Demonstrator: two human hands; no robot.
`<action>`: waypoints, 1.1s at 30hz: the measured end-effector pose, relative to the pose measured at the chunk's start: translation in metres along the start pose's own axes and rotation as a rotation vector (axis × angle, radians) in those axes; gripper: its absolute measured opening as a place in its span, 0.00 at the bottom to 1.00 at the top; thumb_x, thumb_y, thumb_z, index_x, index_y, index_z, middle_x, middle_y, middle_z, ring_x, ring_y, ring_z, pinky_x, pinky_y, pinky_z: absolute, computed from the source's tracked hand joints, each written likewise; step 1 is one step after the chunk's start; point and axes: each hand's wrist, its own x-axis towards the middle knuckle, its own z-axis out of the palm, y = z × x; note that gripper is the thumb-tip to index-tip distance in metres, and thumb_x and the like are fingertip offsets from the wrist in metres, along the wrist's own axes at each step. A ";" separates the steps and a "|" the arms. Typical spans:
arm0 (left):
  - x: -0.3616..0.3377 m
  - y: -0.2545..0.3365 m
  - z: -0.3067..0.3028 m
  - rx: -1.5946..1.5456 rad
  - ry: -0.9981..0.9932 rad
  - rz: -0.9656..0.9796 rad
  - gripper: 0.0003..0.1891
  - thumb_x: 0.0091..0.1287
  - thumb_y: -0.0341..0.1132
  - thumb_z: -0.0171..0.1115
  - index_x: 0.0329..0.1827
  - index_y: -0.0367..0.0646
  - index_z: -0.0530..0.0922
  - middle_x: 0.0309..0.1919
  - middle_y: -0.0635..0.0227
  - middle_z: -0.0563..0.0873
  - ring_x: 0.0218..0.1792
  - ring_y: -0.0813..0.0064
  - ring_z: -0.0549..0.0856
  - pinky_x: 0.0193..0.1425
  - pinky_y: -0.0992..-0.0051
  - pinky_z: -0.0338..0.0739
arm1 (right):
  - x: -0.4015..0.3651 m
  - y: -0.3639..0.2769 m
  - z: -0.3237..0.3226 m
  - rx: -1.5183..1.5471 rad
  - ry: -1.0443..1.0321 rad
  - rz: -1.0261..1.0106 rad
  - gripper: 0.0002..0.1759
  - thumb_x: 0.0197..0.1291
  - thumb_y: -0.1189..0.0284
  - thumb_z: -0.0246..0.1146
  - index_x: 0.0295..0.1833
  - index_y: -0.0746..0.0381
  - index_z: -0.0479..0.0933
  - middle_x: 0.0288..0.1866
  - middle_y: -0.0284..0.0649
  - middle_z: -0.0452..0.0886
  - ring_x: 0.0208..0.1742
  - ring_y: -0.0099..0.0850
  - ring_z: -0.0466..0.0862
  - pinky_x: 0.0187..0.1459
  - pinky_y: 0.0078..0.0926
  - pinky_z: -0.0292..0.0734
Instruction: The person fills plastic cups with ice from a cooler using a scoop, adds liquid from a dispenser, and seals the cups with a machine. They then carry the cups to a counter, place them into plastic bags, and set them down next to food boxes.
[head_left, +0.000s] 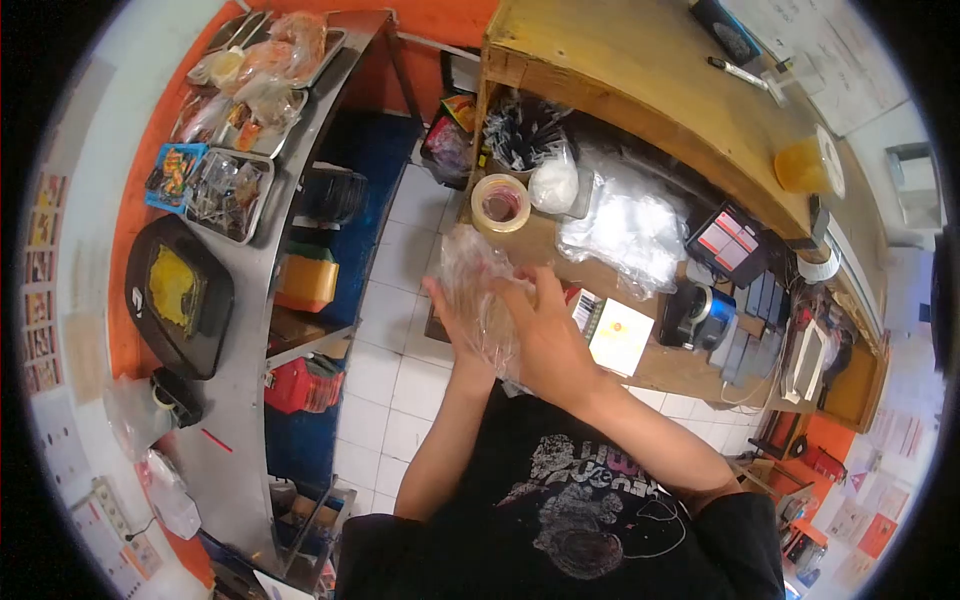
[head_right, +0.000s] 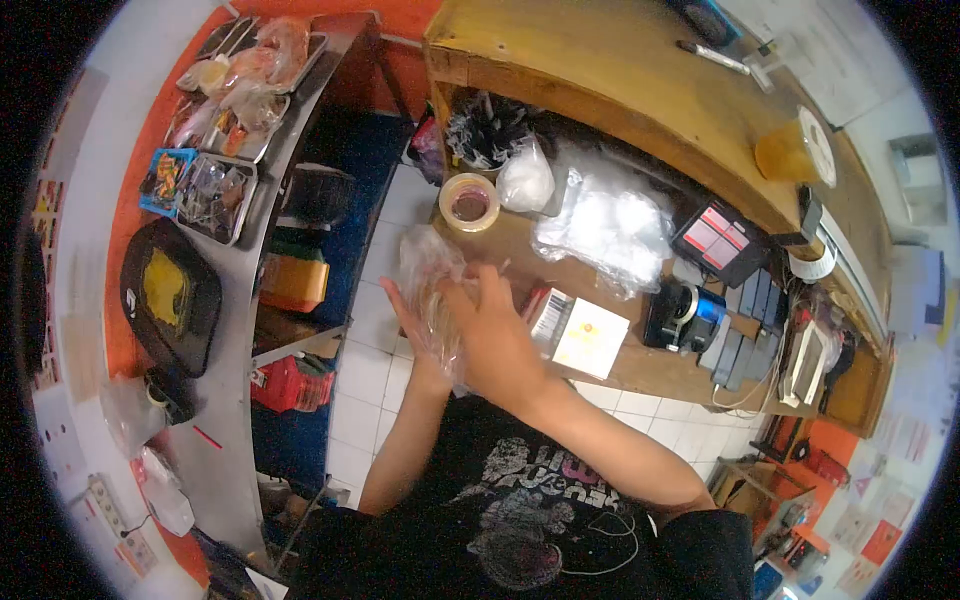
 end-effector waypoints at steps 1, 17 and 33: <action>0.002 0.000 0.005 0.013 -0.058 -0.035 0.44 0.82 0.73 0.42 0.85 0.45 0.66 0.79 0.55 0.75 0.76 0.55 0.76 0.84 0.52 0.68 | 0.003 -0.001 0.000 -0.002 0.022 0.007 0.41 0.52 0.87 0.71 0.75 0.64 0.71 0.71 0.62 0.66 0.69 0.65 0.76 0.67 0.50 0.79; -0.045 -0.015 0.012 0.274 0.188 -0.145 0.31 0.90 0.56 0.39 0.87 0.50 0.64 0.83 0.65 0.72 0.82 0.61 0.72 0.87 0.54 0.64 | 0.011 0.019 0.028 -0.385 0.126 -0.063 0.25 0.65 0.74 0.65 0.67 0.65 0.78 0.66 0.58 0.74 0.66 0.56 0.79 0.61 0.43 0.84; -0.024 -0.011 -0.060 0.074 0.230 -0.284 0.28 0.83 0.54 0.50 0.78 0.50 0.75 0.74 0.61 0.82 0.73 0.56 0.82 0.67 0.50 0.86 | -0.007 0.112 0.028 -0.050 -0.121 0.260 0.17 0.68 0.72 0.70 0.57 0.70 0.81 0.37 0.51 0.87 0.43 0.50 0.90 0.48 0.46 0.83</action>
